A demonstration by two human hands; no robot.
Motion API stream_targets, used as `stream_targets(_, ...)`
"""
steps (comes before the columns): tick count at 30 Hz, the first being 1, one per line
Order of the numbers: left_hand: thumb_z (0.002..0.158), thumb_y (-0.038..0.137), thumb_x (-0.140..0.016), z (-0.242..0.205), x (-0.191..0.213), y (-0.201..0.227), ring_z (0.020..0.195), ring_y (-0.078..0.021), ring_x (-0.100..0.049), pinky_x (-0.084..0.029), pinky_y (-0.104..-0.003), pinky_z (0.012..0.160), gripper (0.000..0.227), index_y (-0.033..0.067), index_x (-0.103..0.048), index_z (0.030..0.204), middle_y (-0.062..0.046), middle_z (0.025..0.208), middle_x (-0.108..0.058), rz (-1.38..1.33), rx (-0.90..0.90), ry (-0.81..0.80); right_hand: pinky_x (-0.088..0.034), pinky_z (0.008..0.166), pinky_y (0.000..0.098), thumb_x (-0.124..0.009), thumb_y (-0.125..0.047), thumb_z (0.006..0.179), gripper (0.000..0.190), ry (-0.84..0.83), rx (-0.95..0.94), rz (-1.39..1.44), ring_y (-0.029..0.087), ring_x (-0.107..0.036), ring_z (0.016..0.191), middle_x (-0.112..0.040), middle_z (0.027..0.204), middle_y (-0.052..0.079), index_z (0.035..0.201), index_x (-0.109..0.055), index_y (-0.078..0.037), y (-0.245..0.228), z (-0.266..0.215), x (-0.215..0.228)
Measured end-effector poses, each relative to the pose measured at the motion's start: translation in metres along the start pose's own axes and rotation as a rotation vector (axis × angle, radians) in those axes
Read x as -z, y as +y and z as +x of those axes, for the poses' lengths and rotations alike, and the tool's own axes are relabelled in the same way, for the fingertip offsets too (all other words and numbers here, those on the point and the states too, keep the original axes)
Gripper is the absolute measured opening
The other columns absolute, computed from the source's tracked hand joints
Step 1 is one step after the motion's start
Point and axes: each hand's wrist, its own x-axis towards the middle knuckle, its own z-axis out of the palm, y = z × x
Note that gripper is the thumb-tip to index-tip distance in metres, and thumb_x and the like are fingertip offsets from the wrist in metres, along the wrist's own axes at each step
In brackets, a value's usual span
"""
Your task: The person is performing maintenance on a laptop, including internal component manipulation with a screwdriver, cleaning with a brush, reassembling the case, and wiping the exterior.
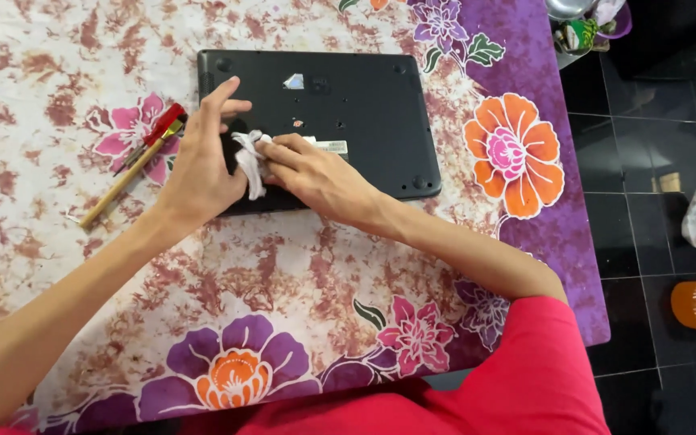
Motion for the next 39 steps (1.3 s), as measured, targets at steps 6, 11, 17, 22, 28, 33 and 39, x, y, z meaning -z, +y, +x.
stream_targets(6, 0.078, -0.010, -0.053, -0.003, -0.008, -0.018, 0.139, -0.0434, -0.040, -0.033, -0.052, 0.115, 0.073, 0.0013, -0.039, 0.149, -0.020, 0.143, -0.048, -0.095, -0.018, 0.126, -0.054, 0.076, 0.0362, -0.049, -0.022, 0.109, 0.017, 0.073, -0.030, 0.094, 0.030, -0.059, 0.088, -0.054, 0.087, 0.006, 0.108, -0.058, -0.008, 0.067, 0.007, -0.039)
stream_targets(11, 0.088, -0.005, -0.047, -0.012, -0.006, -0.019, 0.148, -0.0452, -0.028, -0.021, -0.054, 0.123, 0.062, 0.0010, -0.038, 0.150, -0.020, 0.153, -0.038, -0.161, -0.003, 0.143, -0.057, 0.078, 0.0372, -0.050, -0.006, 0.107, 0.016, 0.136, 0.101, 0.047, 0.036, -0.061, 0.090, -0.061, 0.091, 0.014, 0.114, -0.063, -0.001, 0.024, 0.017, -0.022)
stream_targets(17, 0.101, 0.012, -0.041, -0.012, -0.006, -0.015, 0.152, -0.0417, -0.027, -0.021, -0.054, 0.125, 0.052, 0.0033, -0.036, 0.152, -0.020, 0.159, -0.037, -0.248, 0.021, 0.128, -0.052, 0.095, 0.0497, -0.045, -0.008, 0.110, 0.025, 0.168, 0.135, 0.248, 0.048, -0.059, 0.103, -0.064, 0.107, 0.026, 0.118, -0.063, 0.007, 0.081, 0.008, -0.058)
stream_targets(22, 0.112, 0.026, -0.033, -0.011, -0.005, -0.023, 0.151, -0.0413, -0.029, -0.022, -0.050, 0.125, 0.048, -0.0021, -0.035, 0.151, -0.023, 0.158, -0.037, -0.281, -0.015, 0.216, -0.055, 0.072, 0.0379, -0.054, -0.005, 0.102, 0.013, 0.171, 0.183, 0.025, 0.032, -0.058, 0.090, -0.062, 0.097, 0.014, 0.103, -0.067, -0.003, 0.049, 0.023, -0.056)
stream_targets(28, 0.111, 0.025, -0.036, -0.011, -0.003, -0.014, 0.149, -0.0461, -0.031, -0.029, -0.053, 0.123, 0.050, -0.0075, -0.034, 0.149, -0.028, 0.157, -0.031, -0.197, -0.094, 0.186, -0.056, 0.083, 0.0434, -0.043, -0.009, 0.108, 0.023, 0.191, 0.142, 0.280, 0.042, -0.058, 0.097, -0.060, 0.116, 0.021, 0.104, -0.062, 0.003, 0.042, 0.026, -0.062)
stream_targets(33, 0.112, 0.014, -0.037, -0.016, -0.006, -0.011, 0.156, -0.0481, -0.020, -0.030, -0.052, 0.125, 0.052, -0.0065, -0.019, 0.156, -0.024, 0.168, -0.006, -0.400, -0.015, 0.132, -0.058, 0.063, 0.0358, -0.058, -0.005, 0.096, 0.008, 0.198, 0.109, -0.036, 0.033, -0.062, 0.086, -0.064, 0.111, 0.012, 0.092, -0.065, -0.004, 0.036, 0.034, -0.059)
stream_targets(39, 0.113, 0.018, -0.035, -0.016, -0.009, -0.010, 0.149, -0.0522, -0.035, -0.041, -0.051, 0.116, 0.054, -0.0038, -0.016, 0.158, -0.025, 0.170, -0.007, -0.407, -0.027, 0.129, -0.056, 0.053, 0.0313, -0.061, 0.010, 0.081, 0.012, -0.024, 0.151, -0.123, 0.029, -0.060, 0.079, -0.059, 0.092, 0.012, 0.087, -0.068, 0.001, 0.003, 0.034, -0.030)
